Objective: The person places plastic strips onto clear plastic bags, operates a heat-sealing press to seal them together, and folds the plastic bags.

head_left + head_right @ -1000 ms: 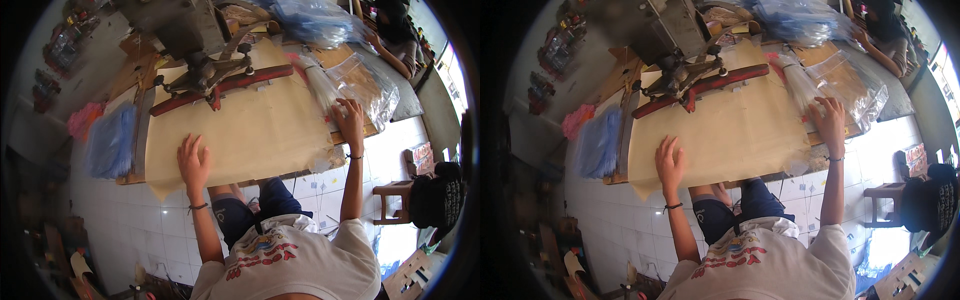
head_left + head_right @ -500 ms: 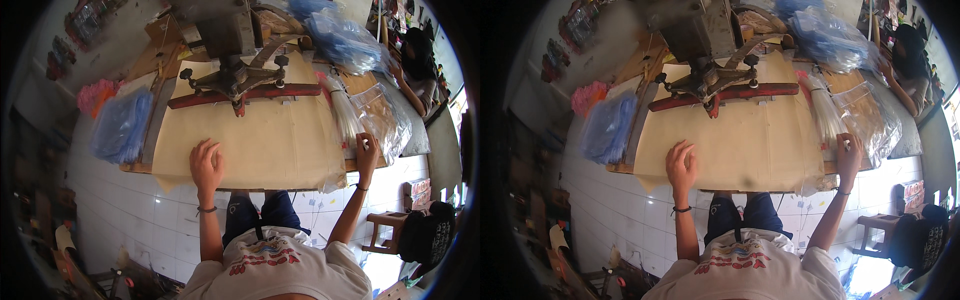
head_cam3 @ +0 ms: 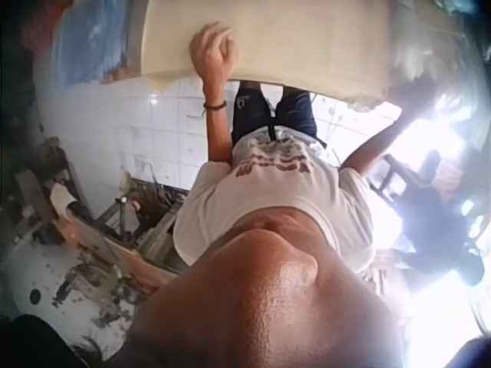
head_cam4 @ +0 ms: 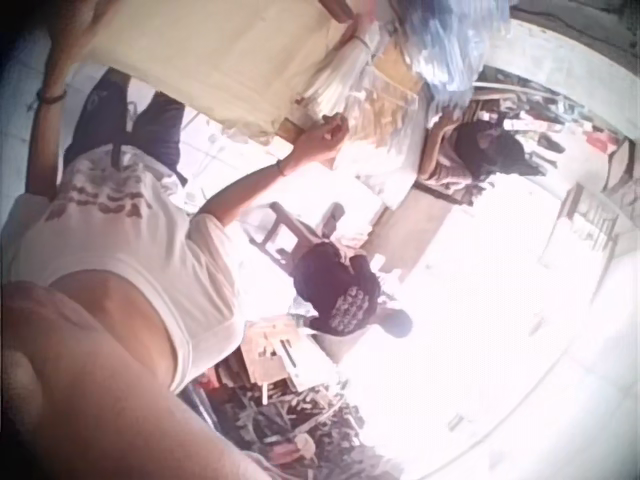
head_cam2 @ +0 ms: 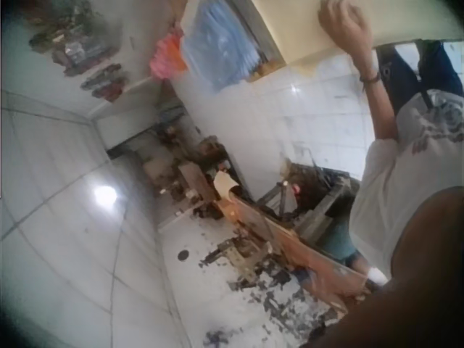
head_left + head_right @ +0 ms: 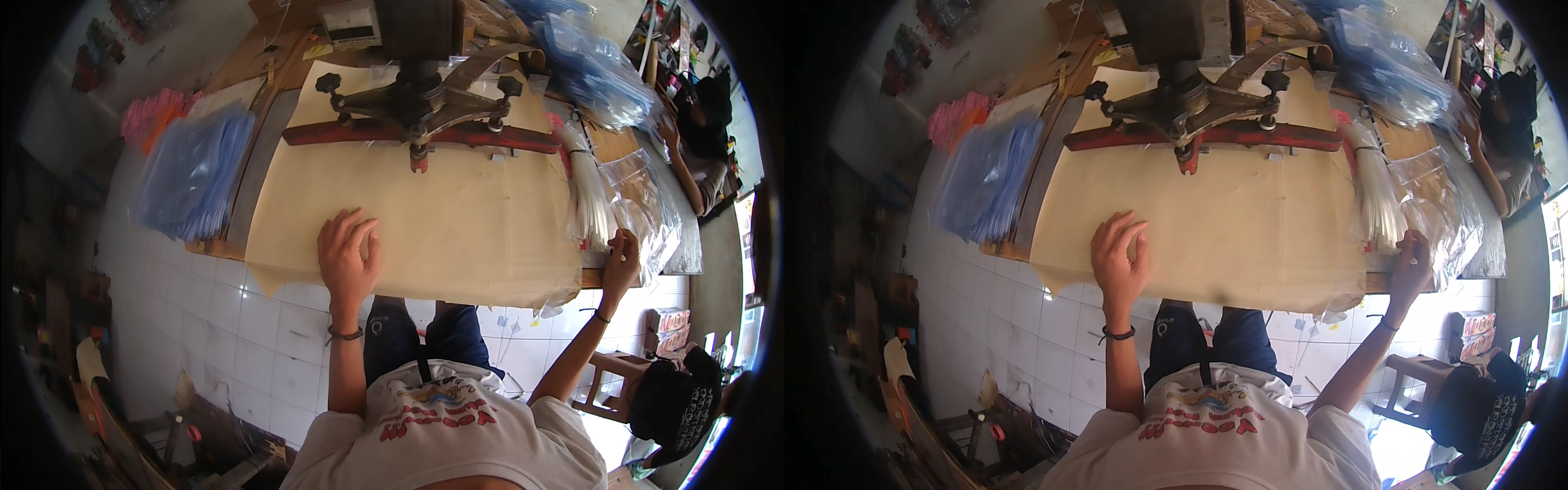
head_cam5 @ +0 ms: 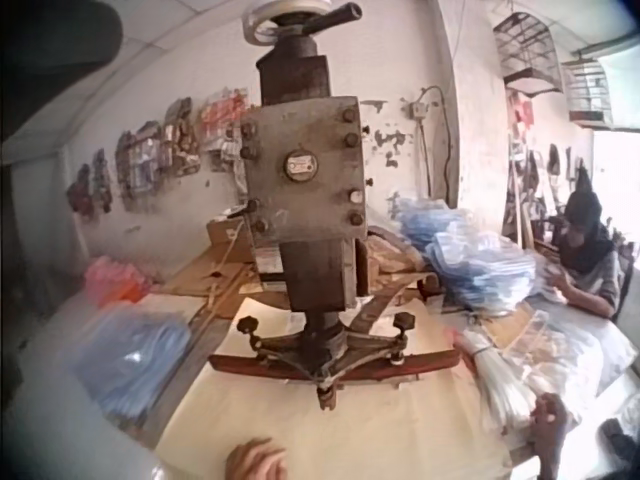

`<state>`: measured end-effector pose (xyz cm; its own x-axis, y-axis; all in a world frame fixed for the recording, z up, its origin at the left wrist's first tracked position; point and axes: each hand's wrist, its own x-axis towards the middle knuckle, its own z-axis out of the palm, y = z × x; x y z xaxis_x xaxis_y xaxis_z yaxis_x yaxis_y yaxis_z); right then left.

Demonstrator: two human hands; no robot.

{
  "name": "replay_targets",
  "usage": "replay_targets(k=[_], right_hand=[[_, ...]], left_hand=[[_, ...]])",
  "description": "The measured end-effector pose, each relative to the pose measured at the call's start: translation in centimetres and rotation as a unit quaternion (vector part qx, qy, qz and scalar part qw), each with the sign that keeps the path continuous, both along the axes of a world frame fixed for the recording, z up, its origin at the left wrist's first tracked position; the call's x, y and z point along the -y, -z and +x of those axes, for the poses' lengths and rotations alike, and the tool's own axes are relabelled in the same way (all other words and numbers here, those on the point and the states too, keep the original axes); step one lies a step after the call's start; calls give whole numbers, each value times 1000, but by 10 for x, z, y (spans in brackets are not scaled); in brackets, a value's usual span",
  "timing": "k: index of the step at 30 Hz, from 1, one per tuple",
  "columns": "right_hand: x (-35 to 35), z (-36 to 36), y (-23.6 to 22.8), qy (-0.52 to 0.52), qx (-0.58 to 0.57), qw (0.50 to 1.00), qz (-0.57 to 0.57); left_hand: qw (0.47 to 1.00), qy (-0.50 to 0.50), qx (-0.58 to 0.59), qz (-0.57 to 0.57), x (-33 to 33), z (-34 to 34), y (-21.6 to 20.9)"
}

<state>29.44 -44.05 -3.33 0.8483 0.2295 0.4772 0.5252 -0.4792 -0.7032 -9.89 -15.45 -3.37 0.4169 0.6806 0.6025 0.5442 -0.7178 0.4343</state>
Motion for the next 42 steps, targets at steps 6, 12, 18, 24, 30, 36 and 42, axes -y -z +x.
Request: replay_targets(k=[6,12,18,24,30,36,42], right_hand=[[-2,2,-1,0,17,1000,-20],[-6,3,-6,-17,22,999,-20],[-1,0,3,6,-7,1000,-11],[0,0,0,46,-6,998,-33],[-3,1,-2,58,11,997,-48],[-8,-1,-4,41,0,999,-18],[-40,-30,-32,37,175,981,-78]], left_hand=[[1000,12,9,21,-3,2,-3],[1000,15,7,20,-9,0,-8],[1000,17,6,19,-1,-1,0],[1000,10,22,4,1,0,-4],[1000,13,20,9,-1,3,-7],[999,22,25,20,-6,2,-3],[997,18,-77,1,-12,11,-33]])
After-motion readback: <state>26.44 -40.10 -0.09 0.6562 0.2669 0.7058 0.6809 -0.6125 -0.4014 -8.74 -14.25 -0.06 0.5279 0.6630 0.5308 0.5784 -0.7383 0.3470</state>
